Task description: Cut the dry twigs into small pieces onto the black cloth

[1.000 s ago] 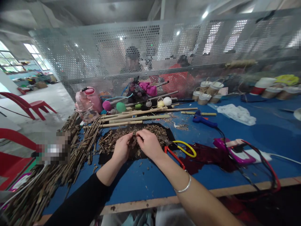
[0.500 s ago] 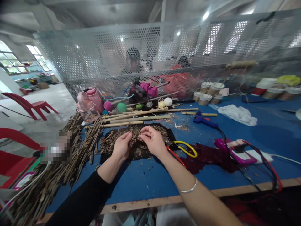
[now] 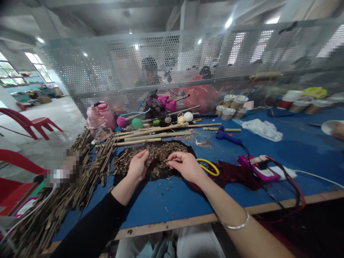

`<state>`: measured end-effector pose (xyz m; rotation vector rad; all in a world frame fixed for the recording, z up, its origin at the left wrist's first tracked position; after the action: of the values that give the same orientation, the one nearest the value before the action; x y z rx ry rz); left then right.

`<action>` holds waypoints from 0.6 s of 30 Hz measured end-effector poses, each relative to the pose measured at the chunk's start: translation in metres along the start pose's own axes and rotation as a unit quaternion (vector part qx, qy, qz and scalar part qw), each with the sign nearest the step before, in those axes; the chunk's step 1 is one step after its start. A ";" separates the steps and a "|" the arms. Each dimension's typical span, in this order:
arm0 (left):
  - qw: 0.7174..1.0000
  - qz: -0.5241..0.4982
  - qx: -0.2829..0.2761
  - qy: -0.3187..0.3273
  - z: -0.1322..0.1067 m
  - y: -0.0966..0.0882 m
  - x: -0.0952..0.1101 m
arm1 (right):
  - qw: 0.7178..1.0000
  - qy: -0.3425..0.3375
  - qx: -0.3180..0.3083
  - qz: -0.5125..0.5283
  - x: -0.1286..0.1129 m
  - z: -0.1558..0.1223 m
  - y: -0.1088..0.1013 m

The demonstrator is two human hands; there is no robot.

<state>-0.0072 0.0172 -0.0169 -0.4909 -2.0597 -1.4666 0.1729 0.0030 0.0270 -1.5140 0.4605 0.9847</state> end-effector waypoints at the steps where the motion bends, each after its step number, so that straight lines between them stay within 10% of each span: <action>1: 1.000 0.004 -0.005 -0.002 -0.001 0.000 -0.001 | 1.000 0.003 0.009 -0.026 0.001 -0.002 -0.003; 12: 1.000 0.010 -0.002 0.006 -0.003 0.000 0.000 | 0.980 -0.019 0.069 -0.188 -0.002 -0.006 -0.030; 18: 1.000 0.006 0.011 -0.004 -0.006 0.002 0.000 | 0.917 0.091 -0.285 -0.264 0.005 -0.061 -0.075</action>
<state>-0.0051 0.0124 -0.0142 -0.4986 -2.0730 -1.4364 0.2525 -0.0373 0.0647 -2.1186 -0.1399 0.5628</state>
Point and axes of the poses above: each hand's wrist, its own z-axis towards the middle knuckle, its own y-axis out of the palm, x = y × z, the point moved 2 cm from there along z, towards the middle knuckle, and after that the axes turned 15 degrees about -z, right-handed, at the moved point
